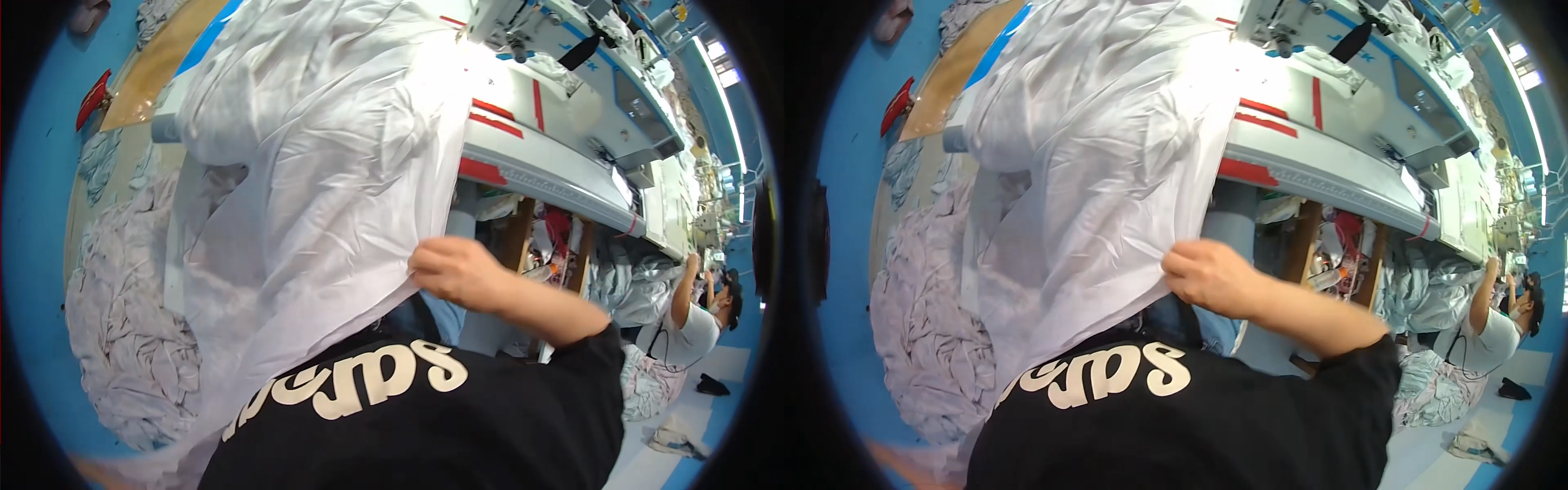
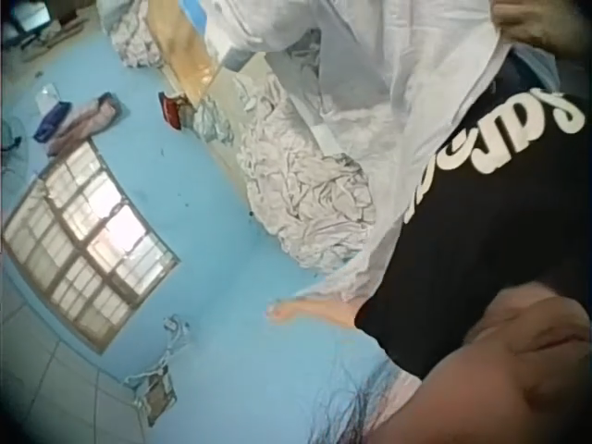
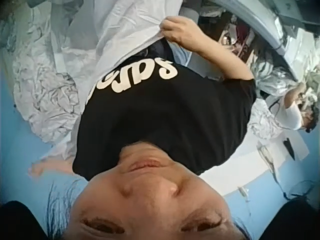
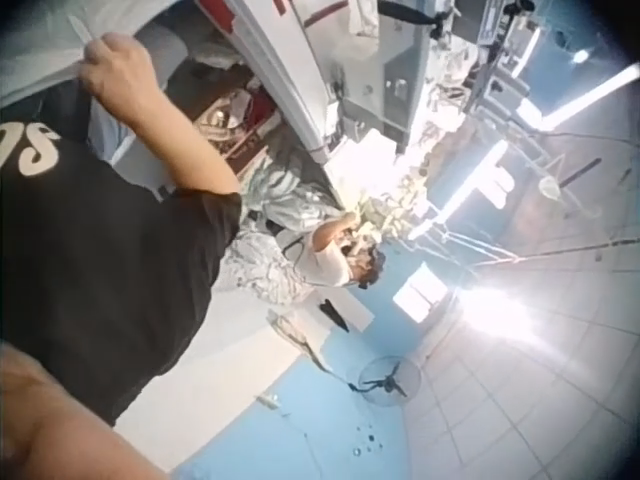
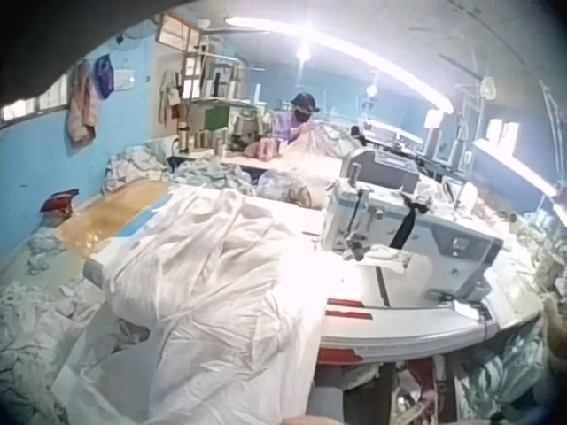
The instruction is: Sew fabric covers using an industrial sewing machine.
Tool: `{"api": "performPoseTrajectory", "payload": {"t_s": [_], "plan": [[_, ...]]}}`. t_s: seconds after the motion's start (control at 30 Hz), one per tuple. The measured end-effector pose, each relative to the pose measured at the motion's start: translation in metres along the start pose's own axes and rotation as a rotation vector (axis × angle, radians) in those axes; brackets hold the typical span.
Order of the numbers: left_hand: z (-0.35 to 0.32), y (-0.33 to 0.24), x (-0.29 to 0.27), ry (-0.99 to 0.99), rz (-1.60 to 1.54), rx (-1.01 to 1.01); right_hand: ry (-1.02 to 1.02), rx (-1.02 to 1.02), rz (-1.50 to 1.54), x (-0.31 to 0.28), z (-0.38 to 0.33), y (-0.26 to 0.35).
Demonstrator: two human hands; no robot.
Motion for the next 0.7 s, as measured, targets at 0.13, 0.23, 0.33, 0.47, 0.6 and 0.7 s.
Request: {"api": "performPoseTrajectory", "payload": {"t_s": [0.13, 0.23, 0.33, 0.47, 0.6, 0.7], "plan": [[0.052, -0.142, 0.112, 0.026, -0.801, -0.237, -0.047, 0.194, 0.042, 0.05, -0.064, 0.007], [0.147, -0.433, 0.139, 0.143, -1.338, -0.03, -0.168, 0.283, 0.095, 0.054, -0.065, 0.009], [0.209, -0.575, 0.16, 0.163, -1.355, 0.164, -0.379, 0.229, 0.069, 0.052, -0.063, 0.018], [0.223, -0.643, 0.223, 0.02, -0.965, 0.21, -0.295, 0.321, 0.227, 0.078, -0.072, 0.008], [0.257, -0.671, 0.239, 0.17, -1.088, 0.172, -0.309, 0.32, 0.417, 0.06, -0.055, -0.019], [0.279, -0.684, 0.252, 0.202, -1.128, 0.122, -0.333, 0.285, 0.447, 0.054, -0.052, -0.04]]}}
Point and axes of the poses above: each hand's wrist, its own z-axis towards the middle knuckle, its own x-axis out of the palm, y = z × x, the point moved 2 cm from there along z, towards the middle knuckle, and after that the axes turned 6 degrees about -z, right-handed, at the moved point
